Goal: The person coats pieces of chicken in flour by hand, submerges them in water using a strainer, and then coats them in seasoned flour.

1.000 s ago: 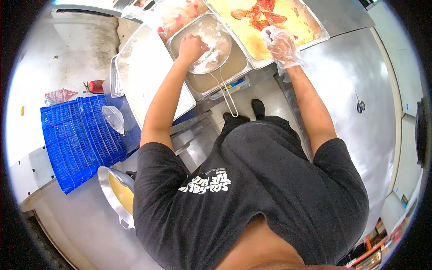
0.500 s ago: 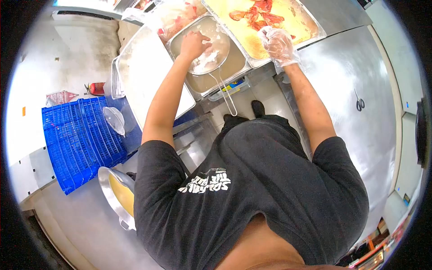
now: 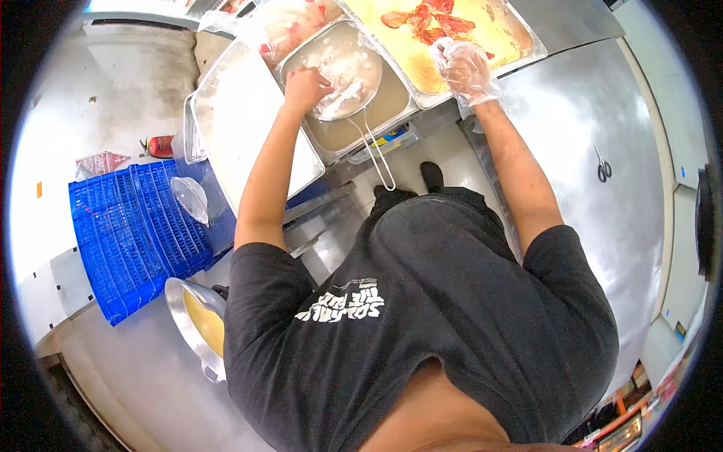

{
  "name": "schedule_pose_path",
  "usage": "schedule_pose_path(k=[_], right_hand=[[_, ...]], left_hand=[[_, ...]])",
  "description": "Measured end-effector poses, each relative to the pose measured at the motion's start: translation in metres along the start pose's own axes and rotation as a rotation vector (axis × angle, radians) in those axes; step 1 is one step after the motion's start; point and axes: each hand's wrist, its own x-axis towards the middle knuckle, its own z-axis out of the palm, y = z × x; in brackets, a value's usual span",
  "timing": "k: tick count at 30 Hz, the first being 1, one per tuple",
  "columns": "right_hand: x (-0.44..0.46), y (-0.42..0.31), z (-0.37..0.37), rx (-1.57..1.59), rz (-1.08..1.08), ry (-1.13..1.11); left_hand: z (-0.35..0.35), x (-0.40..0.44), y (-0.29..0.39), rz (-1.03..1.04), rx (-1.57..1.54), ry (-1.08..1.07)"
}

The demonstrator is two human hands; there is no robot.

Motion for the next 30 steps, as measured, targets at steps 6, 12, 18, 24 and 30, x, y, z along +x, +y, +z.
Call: schedule_pose_path(k=[6,12,18,24,30], right_hand=[[0.001,0.000,-0.001,-0.030,-0.014,-0.005],[0.001,-0.004,-0.005,-0.077,-0.017,-0.018],[0.000,-0.003,-0.008,-0.050,-0.038,-0.026],[0.001,-0.002,-0.005,-0.030,-0.016,-0.040],[0.002,0.000,-0.001,-0.061,-0.018,-0.003]], left_hand=[[0.008,-0.004,0.005,-0.038,0.054,0.003],[0.001,-0.019,0.024,-0.048,0.097,-0.018],[-0.010,-0.002,-0.036,-0.195,-0.076,0.067],[-0.006,0.009,-0.033,-0.187,0.056,0.058],[-0.024,0.001,0.008,-0.070,-0.209,-0.010]])
